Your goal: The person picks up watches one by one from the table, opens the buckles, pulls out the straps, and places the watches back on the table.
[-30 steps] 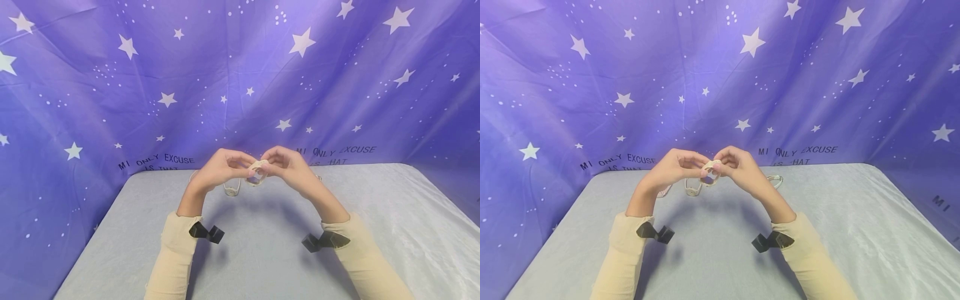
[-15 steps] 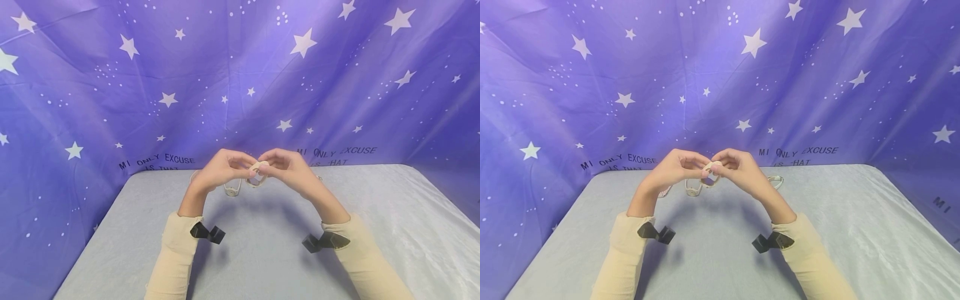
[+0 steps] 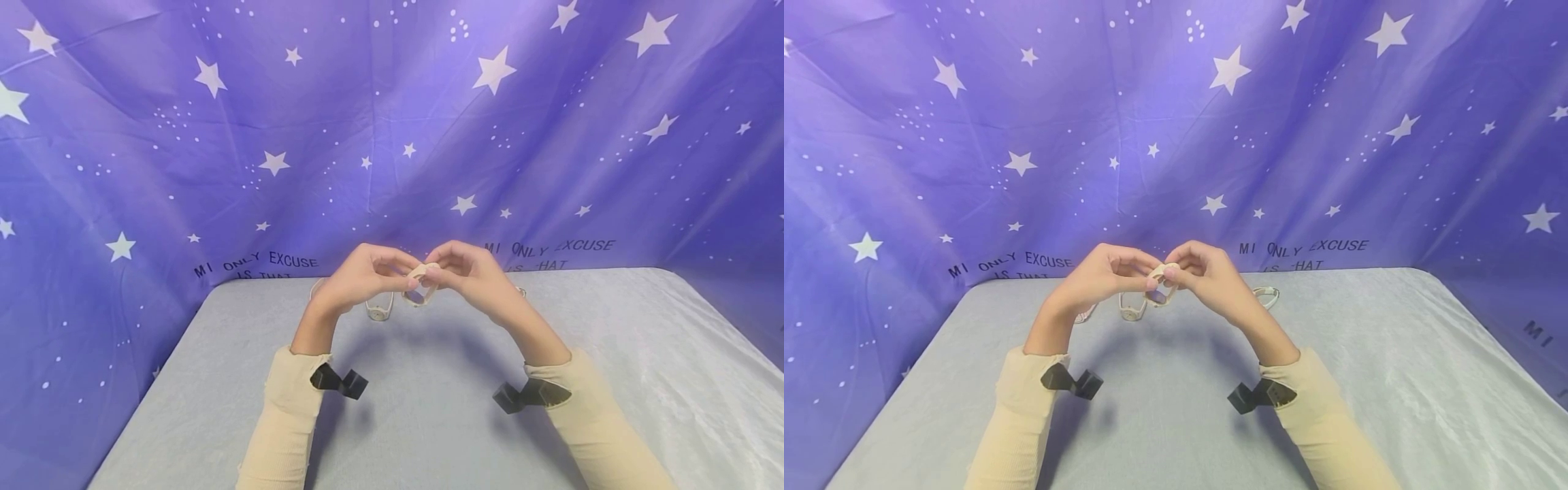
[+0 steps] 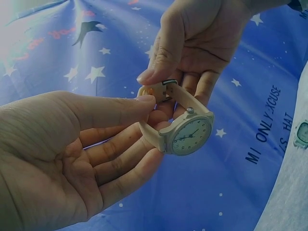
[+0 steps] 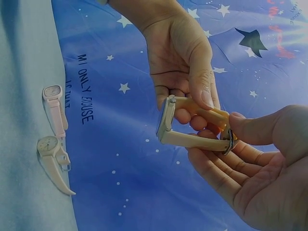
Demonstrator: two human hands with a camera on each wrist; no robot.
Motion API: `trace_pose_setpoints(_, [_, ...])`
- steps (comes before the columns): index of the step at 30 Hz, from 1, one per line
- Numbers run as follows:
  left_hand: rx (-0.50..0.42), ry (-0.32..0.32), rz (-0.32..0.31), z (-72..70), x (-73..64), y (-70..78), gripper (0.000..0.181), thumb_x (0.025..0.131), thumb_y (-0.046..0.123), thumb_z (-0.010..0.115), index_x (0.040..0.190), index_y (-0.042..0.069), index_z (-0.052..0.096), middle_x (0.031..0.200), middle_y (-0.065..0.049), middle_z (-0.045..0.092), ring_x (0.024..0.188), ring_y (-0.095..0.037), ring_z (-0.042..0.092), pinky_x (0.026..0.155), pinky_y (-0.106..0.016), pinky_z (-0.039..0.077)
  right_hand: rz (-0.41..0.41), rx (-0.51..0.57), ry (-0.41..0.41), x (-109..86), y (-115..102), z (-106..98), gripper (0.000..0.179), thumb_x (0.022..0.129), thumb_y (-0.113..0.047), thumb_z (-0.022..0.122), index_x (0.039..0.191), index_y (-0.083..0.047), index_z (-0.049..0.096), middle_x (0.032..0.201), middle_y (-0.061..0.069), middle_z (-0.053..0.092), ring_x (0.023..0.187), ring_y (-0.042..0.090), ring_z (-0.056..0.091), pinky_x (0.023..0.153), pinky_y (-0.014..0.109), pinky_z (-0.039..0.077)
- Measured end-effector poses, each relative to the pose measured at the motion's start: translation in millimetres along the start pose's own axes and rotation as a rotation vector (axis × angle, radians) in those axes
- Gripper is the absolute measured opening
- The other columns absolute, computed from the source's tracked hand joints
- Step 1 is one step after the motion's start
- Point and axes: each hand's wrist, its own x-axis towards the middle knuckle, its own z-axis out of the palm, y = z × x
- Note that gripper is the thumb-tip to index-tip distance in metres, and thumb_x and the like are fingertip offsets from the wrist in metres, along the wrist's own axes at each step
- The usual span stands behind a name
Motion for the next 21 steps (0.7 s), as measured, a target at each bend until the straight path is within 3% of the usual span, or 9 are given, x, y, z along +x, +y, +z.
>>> trace_pose_setpoints(8, [-0.015,-0.006,0.013,0.3,0.6,0.1,0.025,0.088,0.001,0.075,0.113,-0.002,0.074,0.102,-0.017,0.078,0.095,-0.044,0.074,0.086,-0.040,0.063,0.011,0.002,0.007,-0.3,-1.3,0.3,0.019,0.098,-0.002,0.063,0.115,0.006,0.060,0.103,0.023,0.073,0.088,0.013,0.074,0.088,0.032,0.061])
trace_pose_setpoints(13, [-0.019,-0.009,0.003,0.2,0.3,0.3,0.025,0.088,0.001,0.074,0.114,-0.001,0.074,0.103,-0.017,0.078,0.093,-0.040,0.075,0.086,-0.040,0.062,0.012,0.013,0.007,-0.4,-1.3,0.7,0.019,0.098,-0.001,0.063,0.115,0.007,0.060,0.103,0.023,0.072,0.089,0.013,0.073,0.088,0.032,0.061])
trace_pose_setpoints(21, [-0.002,0.010,-0.010,-1.3,-0.4,-0.7,0.025,0.088,0.002,0.075,0.112,-0.002,0.074,0.103,-0.019,0.077,0.098,-0.048,0.072,0.086,-0.041,0.062,-0.022,0.036,0.012,0.0,-0.2,-1.0,0.024,0.096,-0.001,0.066,0.118,0.005,0.059,0.104,0.023,0.069,0.089,0.018,0.073,0.086,0.034,0.062])
